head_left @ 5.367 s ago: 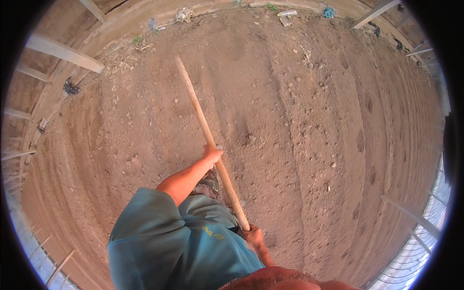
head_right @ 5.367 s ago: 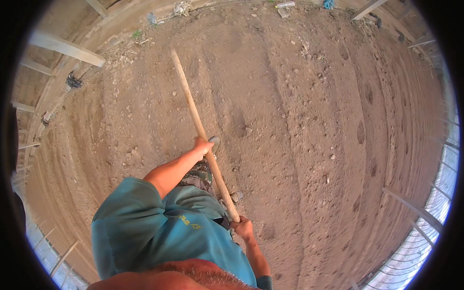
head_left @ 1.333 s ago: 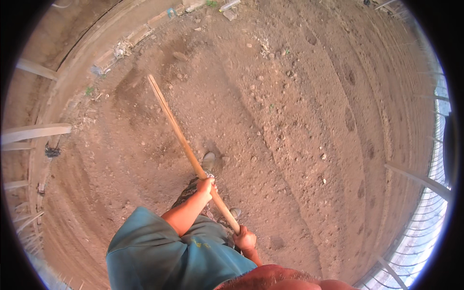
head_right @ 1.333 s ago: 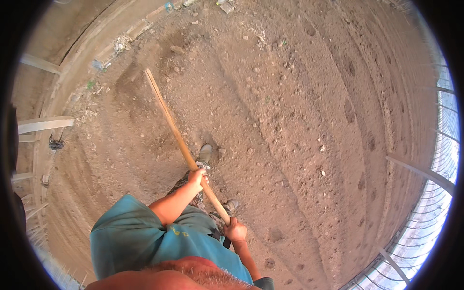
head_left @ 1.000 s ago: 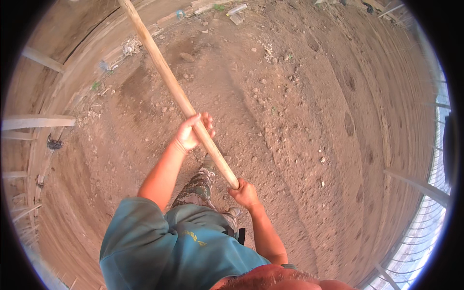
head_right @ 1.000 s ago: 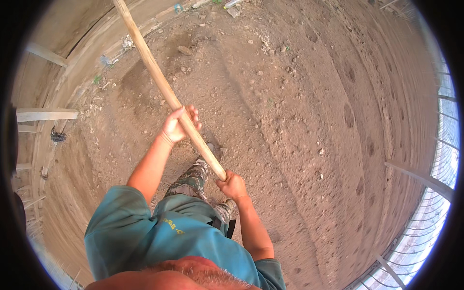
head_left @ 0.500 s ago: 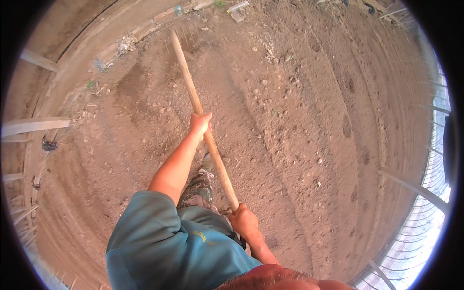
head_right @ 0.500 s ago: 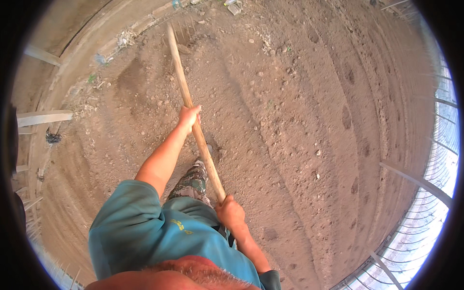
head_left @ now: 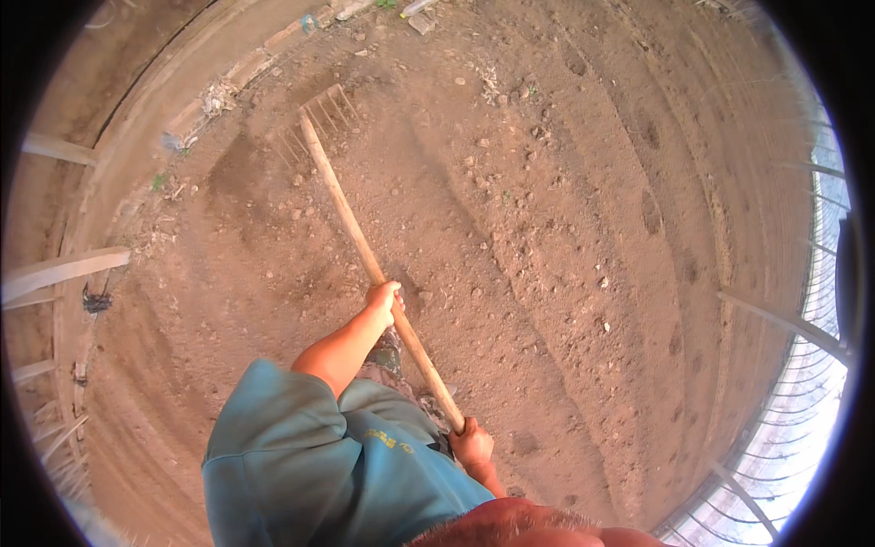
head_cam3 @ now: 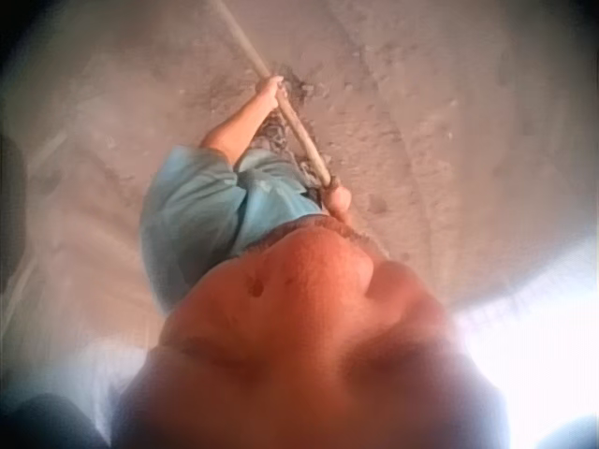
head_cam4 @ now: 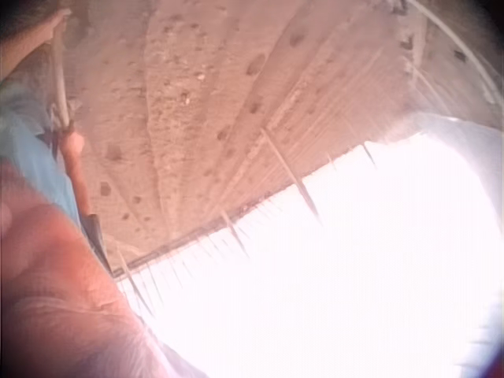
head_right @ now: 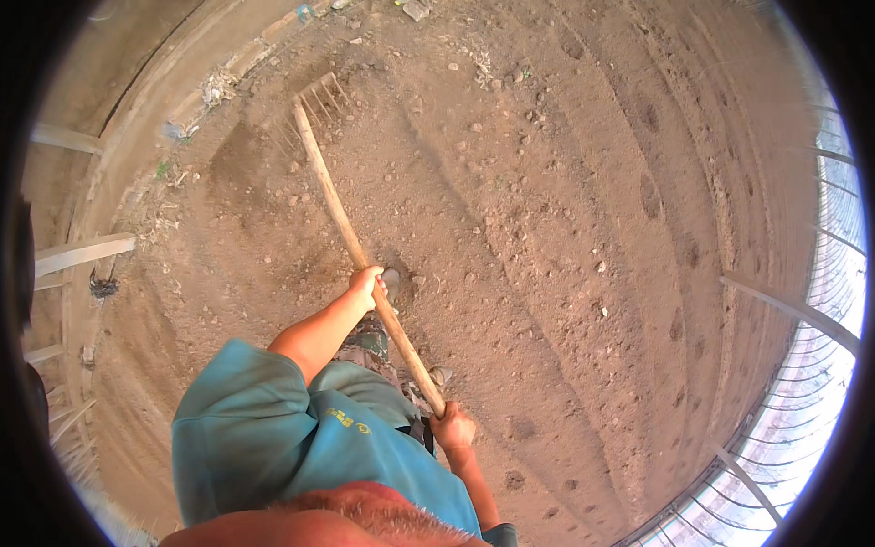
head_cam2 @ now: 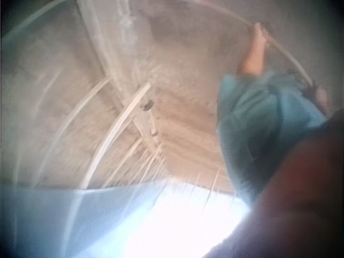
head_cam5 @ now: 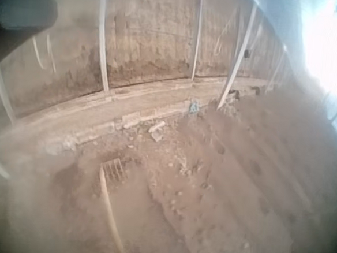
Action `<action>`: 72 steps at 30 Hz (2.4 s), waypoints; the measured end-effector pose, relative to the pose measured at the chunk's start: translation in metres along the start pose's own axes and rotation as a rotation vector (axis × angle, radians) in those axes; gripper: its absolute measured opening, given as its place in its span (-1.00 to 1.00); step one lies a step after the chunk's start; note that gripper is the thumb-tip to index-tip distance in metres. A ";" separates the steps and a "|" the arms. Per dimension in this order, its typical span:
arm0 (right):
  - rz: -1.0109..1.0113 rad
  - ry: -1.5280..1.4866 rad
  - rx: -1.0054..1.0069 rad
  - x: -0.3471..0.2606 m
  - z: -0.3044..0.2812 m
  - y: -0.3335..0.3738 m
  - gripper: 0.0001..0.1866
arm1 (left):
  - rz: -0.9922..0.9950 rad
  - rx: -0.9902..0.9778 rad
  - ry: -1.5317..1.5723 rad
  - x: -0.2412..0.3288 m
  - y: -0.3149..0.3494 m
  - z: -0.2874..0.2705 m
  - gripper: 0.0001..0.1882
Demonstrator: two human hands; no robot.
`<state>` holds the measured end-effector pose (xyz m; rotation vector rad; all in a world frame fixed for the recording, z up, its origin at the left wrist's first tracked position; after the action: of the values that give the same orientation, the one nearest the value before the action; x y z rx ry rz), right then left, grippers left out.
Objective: The person uses a rake to level and smooth a circular patch of soil inside a fenced enclosure. The person repeatedly pulls the rake across the ground, breaking up clumps and evening the surface.
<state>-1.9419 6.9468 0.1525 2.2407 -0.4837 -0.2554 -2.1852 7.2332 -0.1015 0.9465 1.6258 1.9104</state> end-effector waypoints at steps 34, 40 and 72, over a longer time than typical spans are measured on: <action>0.015 -0.003 -0.027 -0.005 -0.030 0.018 -0.67 | 0.118 -0.042 -0.021 -0.008 0.013 -0.006 -0.79; -0.347 -0.045 -0.083 -0.153 -0.113 -0.066 -0.33 | 0.286 -0.075 0.120 0.154 -0.035 -0.014 -0.80; 0.130 0.160 -0.368 0.059 0.019 0.058 -0.56 | -0.091 0.126 -0.042 -0.072 -0.070 -0.085 -0.78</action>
<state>-1.9097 6.8746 0.1831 1.8463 -0.4534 -0.0866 -2.2073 7.1391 -0.1901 0.9392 1.7506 1.7337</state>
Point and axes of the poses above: each hand's wrist, its own y-axis away from the middle knuckle, its own z-axis out of the palm, x = y × z, the point moved 4 cm from there along -y, towards the middle knuckle, and after that the axes turned 9 degrees about y, right-handed, at the moved point
